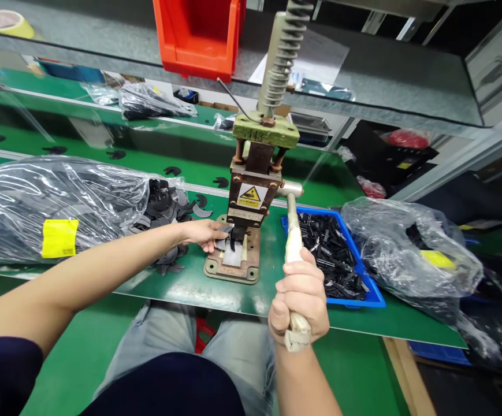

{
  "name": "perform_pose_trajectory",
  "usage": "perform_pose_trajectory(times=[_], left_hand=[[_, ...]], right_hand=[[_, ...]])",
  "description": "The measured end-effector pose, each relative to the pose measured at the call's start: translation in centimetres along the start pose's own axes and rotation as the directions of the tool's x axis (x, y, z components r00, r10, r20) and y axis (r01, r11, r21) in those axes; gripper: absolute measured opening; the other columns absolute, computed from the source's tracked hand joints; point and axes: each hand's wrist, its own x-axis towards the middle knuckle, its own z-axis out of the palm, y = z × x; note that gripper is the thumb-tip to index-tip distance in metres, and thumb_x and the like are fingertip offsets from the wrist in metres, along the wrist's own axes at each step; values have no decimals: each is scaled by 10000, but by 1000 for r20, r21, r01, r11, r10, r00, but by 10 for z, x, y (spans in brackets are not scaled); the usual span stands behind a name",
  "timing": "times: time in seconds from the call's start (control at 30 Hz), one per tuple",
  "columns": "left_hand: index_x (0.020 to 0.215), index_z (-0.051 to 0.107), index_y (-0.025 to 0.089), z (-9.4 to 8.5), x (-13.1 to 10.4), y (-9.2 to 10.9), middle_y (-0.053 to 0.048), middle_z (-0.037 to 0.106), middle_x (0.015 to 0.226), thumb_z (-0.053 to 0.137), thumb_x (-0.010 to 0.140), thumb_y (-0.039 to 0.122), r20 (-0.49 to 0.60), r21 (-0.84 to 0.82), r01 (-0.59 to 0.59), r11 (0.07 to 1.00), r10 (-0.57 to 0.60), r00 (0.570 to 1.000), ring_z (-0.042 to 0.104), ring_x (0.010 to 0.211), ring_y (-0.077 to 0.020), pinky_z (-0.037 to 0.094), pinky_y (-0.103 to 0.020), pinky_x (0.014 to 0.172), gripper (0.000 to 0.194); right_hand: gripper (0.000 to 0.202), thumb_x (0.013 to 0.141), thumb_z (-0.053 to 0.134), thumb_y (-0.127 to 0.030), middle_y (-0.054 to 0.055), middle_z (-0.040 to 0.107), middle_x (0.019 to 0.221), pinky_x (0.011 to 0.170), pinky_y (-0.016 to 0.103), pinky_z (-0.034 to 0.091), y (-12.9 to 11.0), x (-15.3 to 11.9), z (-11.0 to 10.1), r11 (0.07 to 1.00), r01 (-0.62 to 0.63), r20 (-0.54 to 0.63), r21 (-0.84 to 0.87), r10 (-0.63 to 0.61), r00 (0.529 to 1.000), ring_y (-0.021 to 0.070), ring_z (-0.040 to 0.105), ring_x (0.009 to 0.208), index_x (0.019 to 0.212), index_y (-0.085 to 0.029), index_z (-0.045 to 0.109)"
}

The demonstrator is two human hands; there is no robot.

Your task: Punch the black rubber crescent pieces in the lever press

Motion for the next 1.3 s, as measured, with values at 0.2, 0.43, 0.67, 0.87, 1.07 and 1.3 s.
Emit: perform_pose_trajectory(times=[0.2,0.43,0.67,0.87,1.07,1.3], left_hand=[[1052,641,150,7,-4,-2,-11,685,569,748,955,416,-47,-94,2,996,-7,999,657,448,-137,538,-206,485,303],[893,553,183,16,-61,-15,34,639,566,802,822,647,-56,-150,-274,950,268,962,645,475,-121,507,-195,467,532],[884,580,189,46,-118,-15,28,628,557,731,867,668,14,-84,-340,937,342,940,641,474,-139,507,-219,474,503],[917,617,188,63,-119,-15,31,610,517,717,883,658,31,-81,-327,942,330,943,614,442,-133,494,-208,451,482],[879,602,186,67,-114,-12,11,627,518,746,820,712,121,-177,-248,952,272,955,586,405,-130,507,-224,448,549],[932,621,195,62,-124,12,15,644,538,700,897,646,140,86,-329,940,316,938,640,452,-159,448,-210,424,459]], right_hand=[[407,865,722,-467,73,652,1057,1081,553,549,-2,85,23,995,26,-51,97,-22,998,252,702,1059,1203,-251,652],[534,890,736,-330,92,614,1362,1148,457,516,25,56,9,943,-333,79,21,330,941,204,650,1246,1388,-290,546],[293,867,775,-371,60,781,979,754,298,626,5,-79,26,678,-734,565,-39,621,544,165,745,837,1100,-205,714],[203,909,726,-399,12,709,808,640,254,543,-10,-94,36,601,-799,471,3,704,532,129,648,691,906,-204,672],[173,930,693,-384,15,683,833,645,271,532,-17,-95,31,608,-793,432,40,705,563,138,631,704,934,-220,640],[125,967,634,-353,5,680,842,666,277,539,-19,-98,28,677,-736,419,-2,669,614,135,635,706,967,-232,603]])
